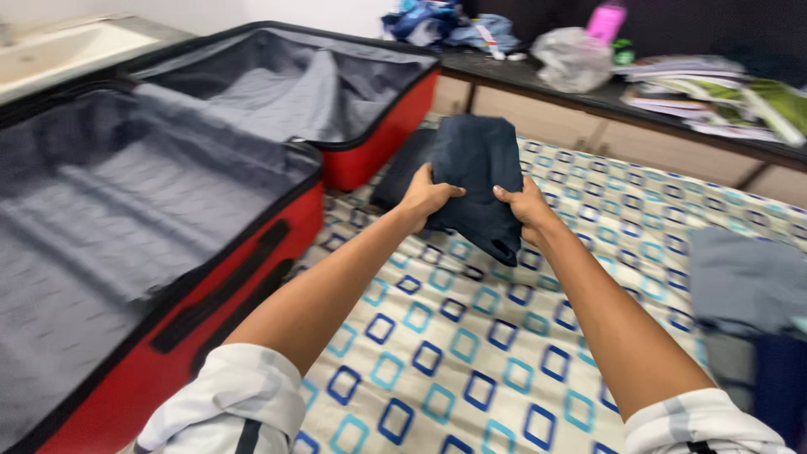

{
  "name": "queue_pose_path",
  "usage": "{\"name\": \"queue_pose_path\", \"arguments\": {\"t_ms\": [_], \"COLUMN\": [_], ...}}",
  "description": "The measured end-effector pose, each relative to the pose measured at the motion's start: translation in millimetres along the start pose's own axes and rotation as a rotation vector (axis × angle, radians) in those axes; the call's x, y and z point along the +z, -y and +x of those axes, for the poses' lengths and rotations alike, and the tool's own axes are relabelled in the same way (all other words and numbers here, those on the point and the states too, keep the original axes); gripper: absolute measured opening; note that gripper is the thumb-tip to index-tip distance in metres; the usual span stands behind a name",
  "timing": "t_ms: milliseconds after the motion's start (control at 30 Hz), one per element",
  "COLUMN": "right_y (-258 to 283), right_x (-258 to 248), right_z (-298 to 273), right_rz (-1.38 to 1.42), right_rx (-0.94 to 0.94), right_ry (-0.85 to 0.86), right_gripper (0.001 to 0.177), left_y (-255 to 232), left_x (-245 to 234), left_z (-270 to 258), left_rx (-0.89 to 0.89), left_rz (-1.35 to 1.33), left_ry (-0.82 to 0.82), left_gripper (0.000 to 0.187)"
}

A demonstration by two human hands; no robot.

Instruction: The person folds various clothing items on a bed and places them into an open suitcase. The person handles shirts, pants, and jeans, folding them neatly before arranging them inside the luggage.

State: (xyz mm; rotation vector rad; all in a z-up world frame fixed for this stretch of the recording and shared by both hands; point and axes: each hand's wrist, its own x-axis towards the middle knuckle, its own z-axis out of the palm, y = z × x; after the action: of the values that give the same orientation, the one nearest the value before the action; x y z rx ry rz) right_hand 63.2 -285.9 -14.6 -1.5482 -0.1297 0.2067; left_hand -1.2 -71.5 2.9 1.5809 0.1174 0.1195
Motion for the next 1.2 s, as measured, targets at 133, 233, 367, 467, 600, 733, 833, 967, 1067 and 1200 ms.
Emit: {"name": "queue_pose_path", "arguments": {"t_ms": [133,233,367,467,600,733,833,967,1067,1200], "right_y": [26,52,98,127,117,66,15,0,15,29], "right_x": [-89,-168,-272,-331,-410,-499,-531,-545,-523,-495], "right_z": [-24,-40,-74,-106,-131,-127,-119,-99,-101,-116], "right_rz": [-0.121,-0.301,-0.478,-0.628,-0.777,-1.387,-1.756,-1.869,-1.897,-1.782], "right_rx": [-0.078,-0.086,-0.054,-0.045,-0.088,-0.165,0.351,0.372,0.525,0.657], "right_ry": [-0.136,-0.234,-0.319,-0.473,-0.666,-0.364,-0.103,0.068,0.101,-0.102], "right_gripper": [0.049,0.05,0.051,0.062,0.078,0.099,0.085,0.086,0.086,0.081], "left_y": [-2,-4,-6,-4,10,34,62,77,70,68], "left_x": [88,168,284,363,425,455,464,462,453,433], "left_z": [-3,-1,3,9,9,-20,-40,-53,-59,-58], "left_rx": [0.023,0.13,0.139,0.117,0.0,-0.295,-0.062,0.026,0.084,0.115], "left_rz": [-0.137,-0.094,-0.233,-0.308,-0.371,-0.239,-0.125,-0.012,0.05,0.171], "left_ry": [0.085,0.12,0.242,0.295,0.354,0.387,0.487,0.498,0.555,0.662], "left_gripper": [0.076,0.075,0.071,0.065,0.064,0.076,0.067,0.063,0.062,0.058]}}
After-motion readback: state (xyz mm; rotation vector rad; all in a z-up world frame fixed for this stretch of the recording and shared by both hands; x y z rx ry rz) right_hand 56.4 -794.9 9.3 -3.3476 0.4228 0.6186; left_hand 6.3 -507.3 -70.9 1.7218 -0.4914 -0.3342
